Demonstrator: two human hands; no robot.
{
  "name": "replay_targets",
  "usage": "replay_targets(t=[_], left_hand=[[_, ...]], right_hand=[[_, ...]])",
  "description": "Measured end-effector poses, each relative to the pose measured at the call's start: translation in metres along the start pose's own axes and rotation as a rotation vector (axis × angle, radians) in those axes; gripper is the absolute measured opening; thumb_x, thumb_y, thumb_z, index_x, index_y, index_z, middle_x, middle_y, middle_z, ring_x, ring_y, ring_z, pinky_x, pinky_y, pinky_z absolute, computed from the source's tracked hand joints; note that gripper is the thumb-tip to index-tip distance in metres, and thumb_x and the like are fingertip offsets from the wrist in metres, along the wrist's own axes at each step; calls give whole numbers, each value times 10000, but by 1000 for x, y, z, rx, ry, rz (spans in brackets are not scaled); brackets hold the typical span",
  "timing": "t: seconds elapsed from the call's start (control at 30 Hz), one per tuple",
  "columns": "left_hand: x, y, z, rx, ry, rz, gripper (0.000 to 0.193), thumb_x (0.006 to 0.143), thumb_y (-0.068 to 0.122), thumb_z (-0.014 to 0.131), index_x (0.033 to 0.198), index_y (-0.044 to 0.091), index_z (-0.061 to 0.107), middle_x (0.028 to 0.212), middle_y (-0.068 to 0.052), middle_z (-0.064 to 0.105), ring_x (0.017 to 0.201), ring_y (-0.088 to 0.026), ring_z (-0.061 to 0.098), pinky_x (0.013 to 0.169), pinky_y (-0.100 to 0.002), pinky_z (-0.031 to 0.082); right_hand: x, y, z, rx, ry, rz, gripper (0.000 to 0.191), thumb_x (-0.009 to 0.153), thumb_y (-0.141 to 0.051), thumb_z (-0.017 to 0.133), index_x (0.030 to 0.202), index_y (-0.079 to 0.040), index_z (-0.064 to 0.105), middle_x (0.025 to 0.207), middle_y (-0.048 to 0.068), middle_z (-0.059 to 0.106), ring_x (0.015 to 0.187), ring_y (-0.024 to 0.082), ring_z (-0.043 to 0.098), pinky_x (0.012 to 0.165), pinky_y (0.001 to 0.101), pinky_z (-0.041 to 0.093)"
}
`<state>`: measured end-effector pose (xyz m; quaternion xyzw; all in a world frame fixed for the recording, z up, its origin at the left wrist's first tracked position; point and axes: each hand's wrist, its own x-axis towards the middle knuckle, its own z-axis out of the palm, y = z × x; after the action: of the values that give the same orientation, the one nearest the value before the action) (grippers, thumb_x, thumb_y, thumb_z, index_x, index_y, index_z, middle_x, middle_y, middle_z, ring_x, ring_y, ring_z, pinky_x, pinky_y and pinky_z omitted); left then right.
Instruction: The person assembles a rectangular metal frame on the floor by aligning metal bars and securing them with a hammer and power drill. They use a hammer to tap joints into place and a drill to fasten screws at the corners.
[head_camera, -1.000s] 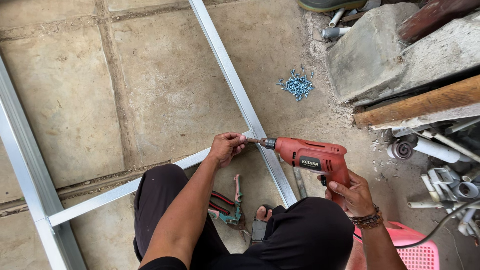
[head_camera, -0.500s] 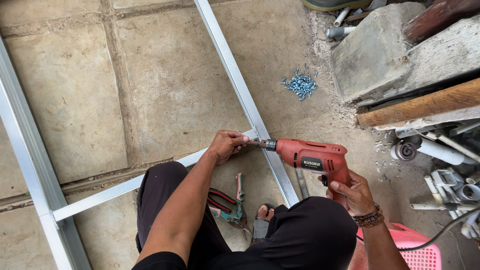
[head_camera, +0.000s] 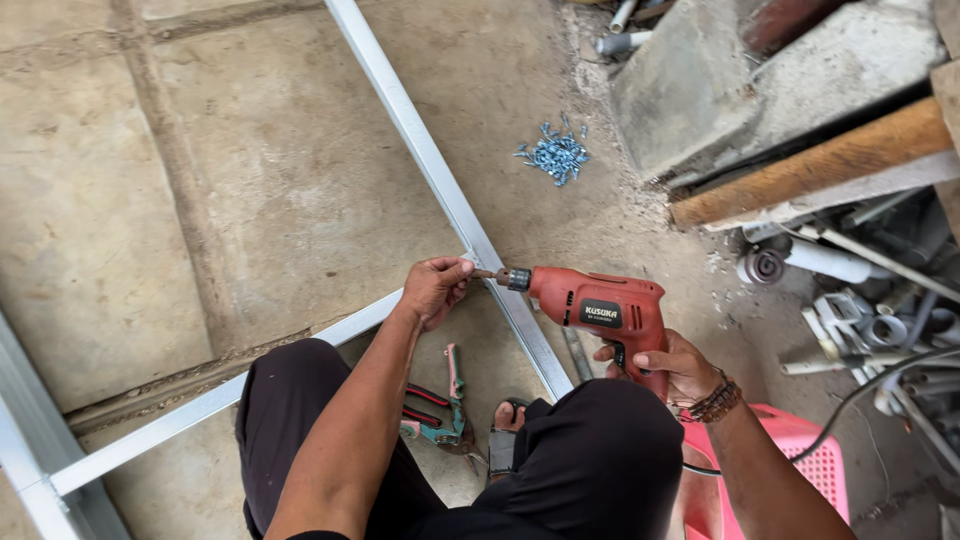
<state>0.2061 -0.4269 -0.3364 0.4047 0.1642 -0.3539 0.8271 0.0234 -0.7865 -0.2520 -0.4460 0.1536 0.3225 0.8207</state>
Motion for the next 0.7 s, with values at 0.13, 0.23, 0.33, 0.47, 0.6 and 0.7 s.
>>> replay_targets(t=[0.13, 0.23, 0.33, 0.47, 0.6, 0.7], left_hand=[[7, -2, 11, -82, -30, -9, 152, 881, 86, 781, 966, -17, 708, 793, -41, 669, 651, -93, 563, 542, -216, 456], [14, -7, 20, -108, -15, 18, 155, 887, 90, 793, 969, -3, 700, 776, -36, 651, 638, -97, 550, 536, -215, 444], [19, -19, 35, -274, -20, 41, 162, 897, 110, 805, 955, 28, 679, 772, -31, 643, 625, -104, 544, 548, -222, 461], [25, -42, 64, -491, -9, 31, 171, 887, 130, 810, 964, 53, 678, 801, -25, 670, 650, -93, 573, 572, -209, 472], [24, -57, 78, -323, -32, -44, 301, 879, 231, 809, 1025, 2, 680, 820, -45, 680, 674, -126, 614, 604, -246, 517], [11, -64, 66, -82, 21, -64, 419, 870, 260, 829, 1141, -24, 683, 899, -41, 672, 729, -117, 604, 648, -247, 521]], right_hand=[[-9, 11, 1, 180, -42, 8, 670, 820, -179, 751, 1402, 7, 475, 1235, 232, 653, 1006, 273, 717, 872, 439, 605], [-13, 20, 3, 270, -29, -34, 647, 891, -163, 751, 1439, 45, 479, 1242, 267, 661, 937, 264, 692, 849, 431, 596], [-13, 28, 6, 147, 220, -143, 681, 781, -160, 732, 1394, 9, 488, 1202, 148, 656, 1026, 228, 729, 800, 386, 602], [-13, 22, 13, 142, 161, -191, 648, 851, -134, 733, 1422, 62, 496, 1172, 230, 667, 827, 207, 691, 706, 348, 591], [-15, -12, 25, 44, 82, -151, 517, 924, -136, 736, 1336, 130, 574, 925, 215, 692, 614, 188, 683, 478, 309, 558], [-7, -47, 39, -237, 228, -103, 470, 903, -104, 695, 1288, 159, 634, 773, 200, 674, 568, 193, 672, 442, 330, 582]])
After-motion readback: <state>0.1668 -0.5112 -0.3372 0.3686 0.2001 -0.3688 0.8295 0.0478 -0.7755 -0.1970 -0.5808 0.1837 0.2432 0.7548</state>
